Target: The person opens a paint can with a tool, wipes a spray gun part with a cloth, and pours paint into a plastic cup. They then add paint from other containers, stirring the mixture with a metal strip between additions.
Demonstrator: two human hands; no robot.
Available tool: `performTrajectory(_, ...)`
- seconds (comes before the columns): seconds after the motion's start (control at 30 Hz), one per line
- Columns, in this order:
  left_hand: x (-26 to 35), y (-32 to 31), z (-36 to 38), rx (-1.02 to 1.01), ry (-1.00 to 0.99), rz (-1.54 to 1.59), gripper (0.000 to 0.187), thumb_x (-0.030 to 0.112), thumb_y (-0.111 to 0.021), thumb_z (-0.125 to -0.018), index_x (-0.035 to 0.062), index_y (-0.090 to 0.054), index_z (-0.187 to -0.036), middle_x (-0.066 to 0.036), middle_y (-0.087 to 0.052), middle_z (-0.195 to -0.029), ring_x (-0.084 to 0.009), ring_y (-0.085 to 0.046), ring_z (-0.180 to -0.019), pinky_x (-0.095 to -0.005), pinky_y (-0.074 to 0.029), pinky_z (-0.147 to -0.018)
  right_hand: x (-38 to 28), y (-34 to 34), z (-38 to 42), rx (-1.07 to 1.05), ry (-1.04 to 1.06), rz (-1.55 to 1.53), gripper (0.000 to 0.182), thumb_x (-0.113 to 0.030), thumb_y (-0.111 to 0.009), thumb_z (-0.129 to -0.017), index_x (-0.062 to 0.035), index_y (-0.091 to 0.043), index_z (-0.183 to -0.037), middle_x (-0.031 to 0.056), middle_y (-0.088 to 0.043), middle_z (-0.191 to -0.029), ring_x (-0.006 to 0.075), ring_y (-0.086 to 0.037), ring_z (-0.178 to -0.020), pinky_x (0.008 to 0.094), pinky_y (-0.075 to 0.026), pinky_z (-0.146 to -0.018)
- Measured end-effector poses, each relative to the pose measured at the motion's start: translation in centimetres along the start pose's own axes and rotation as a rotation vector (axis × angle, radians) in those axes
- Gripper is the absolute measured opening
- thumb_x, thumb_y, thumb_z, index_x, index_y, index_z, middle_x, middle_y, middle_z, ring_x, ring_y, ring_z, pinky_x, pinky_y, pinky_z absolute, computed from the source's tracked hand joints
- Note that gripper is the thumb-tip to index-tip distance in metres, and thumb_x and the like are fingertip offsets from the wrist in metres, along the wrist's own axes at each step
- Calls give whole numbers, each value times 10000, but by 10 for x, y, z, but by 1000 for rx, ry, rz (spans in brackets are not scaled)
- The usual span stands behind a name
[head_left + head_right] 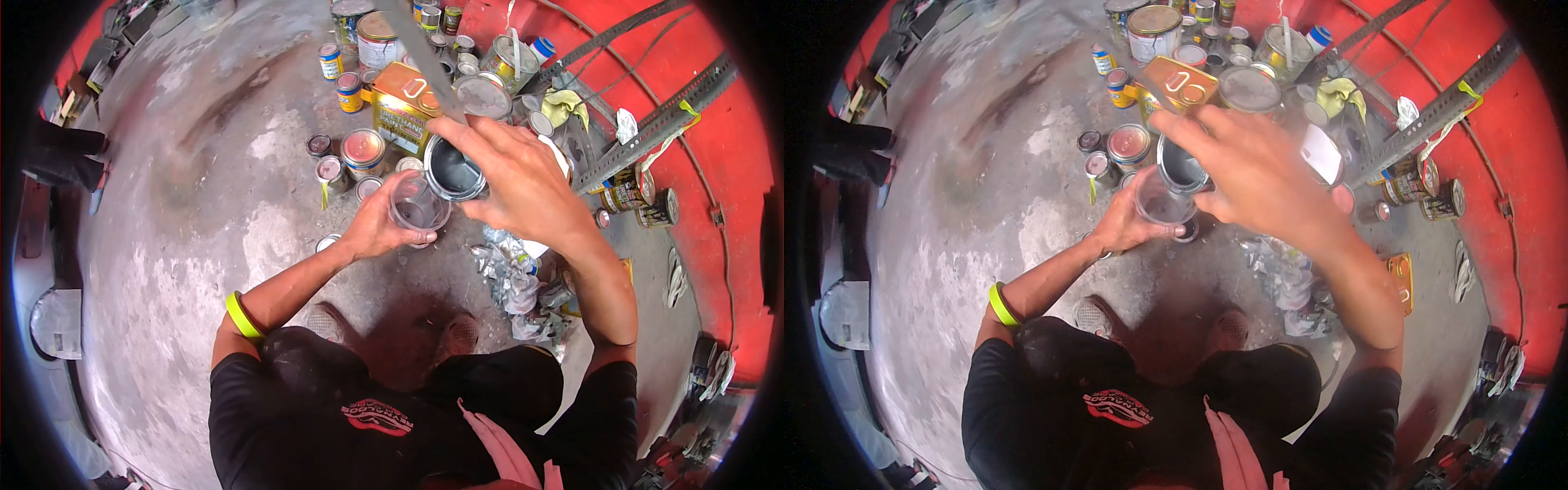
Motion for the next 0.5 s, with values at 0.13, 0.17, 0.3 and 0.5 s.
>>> performTrajectory(0.13, 8, 4, -3, 26, -74, -23, 1005, 318, -930, -637, 47, -380, -1434, -168, -544, -1355, -285, -556, -1251, -416, -439, -1065, 2, -14, 1, 106, 115, 122, 813, -91, -789, -650, -181, -495, -1402, 94, -551, -1147, 322, -567, -1076, 439, -446, -892)
performTrajectory(0.17, 10, 5, -2, 29, -60, -13, 1007, 319, -931, -634, 46, -381, -1433, -172, -543, -1357, -288, -557, -1250, -420, -438, -1066, 1, -15, 1, 134, 142, 162, 792, -88, -778, -660, -190, -506, -1396, 89, -551, -1171, 313, -564, -1090, 438, -438, -902)
performTrajectory(0.3, 19, 7, -1, -1, -16, -50, 1052, 279, -939, -640, 23, -332, -1461, -162, -550, -1346, -274, -531, -1272, -425, -416, -1095, -7, -15, -2, 145, 195, 251, 763, -75, -752, -674, -199, -517, -1388, 95, -557, -1206, 295, -565, -1112, 430, -425, -913)
performTrajectory(0.5, 24, 9, 1, 45, 11, -86, 1027, 364, -928, -612, 53, -393, -1431, -179, -568, -1328, -300, -556, -1252, -438, -438, -1058, -13, -15, -5, 138, 216, 297, 679, -73, -707, -692, -180, -552, -1344, 108, -562, -1217, 276, -553, -1157, 417, -411, -933)
Point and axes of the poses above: each hand's wrist, its own z-axis away from the middle knuckle, its own y-axis out of the back of the hand, x = y × z, the point moved 1 cm from there along -z, towards the middle knuckle
